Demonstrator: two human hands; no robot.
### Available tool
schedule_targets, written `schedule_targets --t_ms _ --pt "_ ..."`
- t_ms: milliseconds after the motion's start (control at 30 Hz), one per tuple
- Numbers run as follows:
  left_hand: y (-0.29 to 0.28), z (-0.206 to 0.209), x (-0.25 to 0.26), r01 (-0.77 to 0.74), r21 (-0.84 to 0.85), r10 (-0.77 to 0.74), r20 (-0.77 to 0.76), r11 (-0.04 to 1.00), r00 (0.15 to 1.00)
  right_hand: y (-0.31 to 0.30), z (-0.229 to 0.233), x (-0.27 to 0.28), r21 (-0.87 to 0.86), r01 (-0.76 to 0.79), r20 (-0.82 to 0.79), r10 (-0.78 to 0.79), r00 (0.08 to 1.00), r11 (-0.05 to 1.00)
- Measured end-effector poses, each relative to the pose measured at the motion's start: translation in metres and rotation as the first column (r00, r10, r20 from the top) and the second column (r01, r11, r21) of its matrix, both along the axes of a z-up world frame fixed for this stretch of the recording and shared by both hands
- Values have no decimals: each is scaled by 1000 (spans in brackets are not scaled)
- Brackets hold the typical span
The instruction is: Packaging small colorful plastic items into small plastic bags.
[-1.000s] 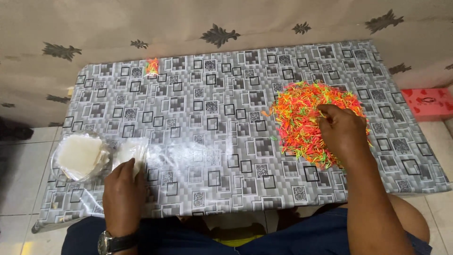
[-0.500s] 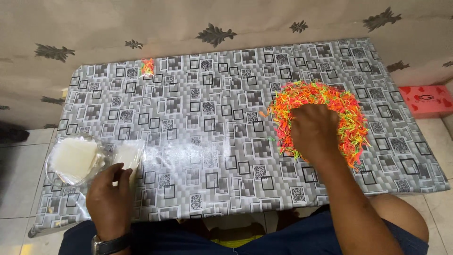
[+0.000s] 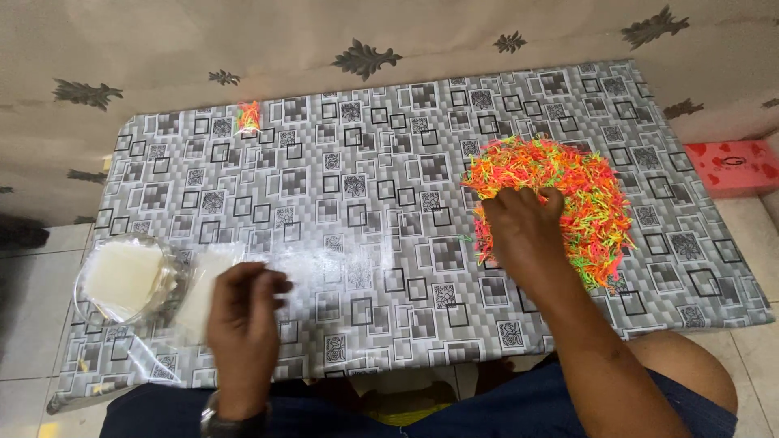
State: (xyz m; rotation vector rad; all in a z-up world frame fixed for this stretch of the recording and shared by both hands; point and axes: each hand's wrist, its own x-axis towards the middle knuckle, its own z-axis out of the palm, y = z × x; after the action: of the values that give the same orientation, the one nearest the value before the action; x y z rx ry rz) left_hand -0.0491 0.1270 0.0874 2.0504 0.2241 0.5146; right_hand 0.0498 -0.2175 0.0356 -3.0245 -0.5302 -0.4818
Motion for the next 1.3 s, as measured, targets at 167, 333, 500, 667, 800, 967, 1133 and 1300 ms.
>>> schedule_targets --t_ms 167,333,500,667,800,967,1133,1300 --pt "-61 -17 27 226 -464 -364 -234 857 901 -11 20 -8 319 -27 79 1 997 947" --pt "-108 -41 39 300 -483 -383 -81 822 920 22 35 -33 815 -85 -91 271 958 574" --pt "-124 -43 42 371 -394 -423 -52 841 904 37 33 -45 837 -176 -43 382 923 518" --pt "-121 -35 38 400 -287 -434 -60 870 899 38 37 -40 766 -262 -20 429 903 587" --pt "-121 -35 38 427 -320 -465 -48 845 884 32 20 -39 801 -160 -111 406 907 577" --pt "-119 -45 34 256 -648 -421 -112 718 900 27 13 -41 891 74 -269 388 881 449" --pt "-119 -54 30 285 -493 -376 -94 822 922 33 8 -46 859 132 -353 385 853 495" --pt "-120 -44 32 295 -481 -370 -67 826 927 40 12 -46 860 187 -400 400 824 474"
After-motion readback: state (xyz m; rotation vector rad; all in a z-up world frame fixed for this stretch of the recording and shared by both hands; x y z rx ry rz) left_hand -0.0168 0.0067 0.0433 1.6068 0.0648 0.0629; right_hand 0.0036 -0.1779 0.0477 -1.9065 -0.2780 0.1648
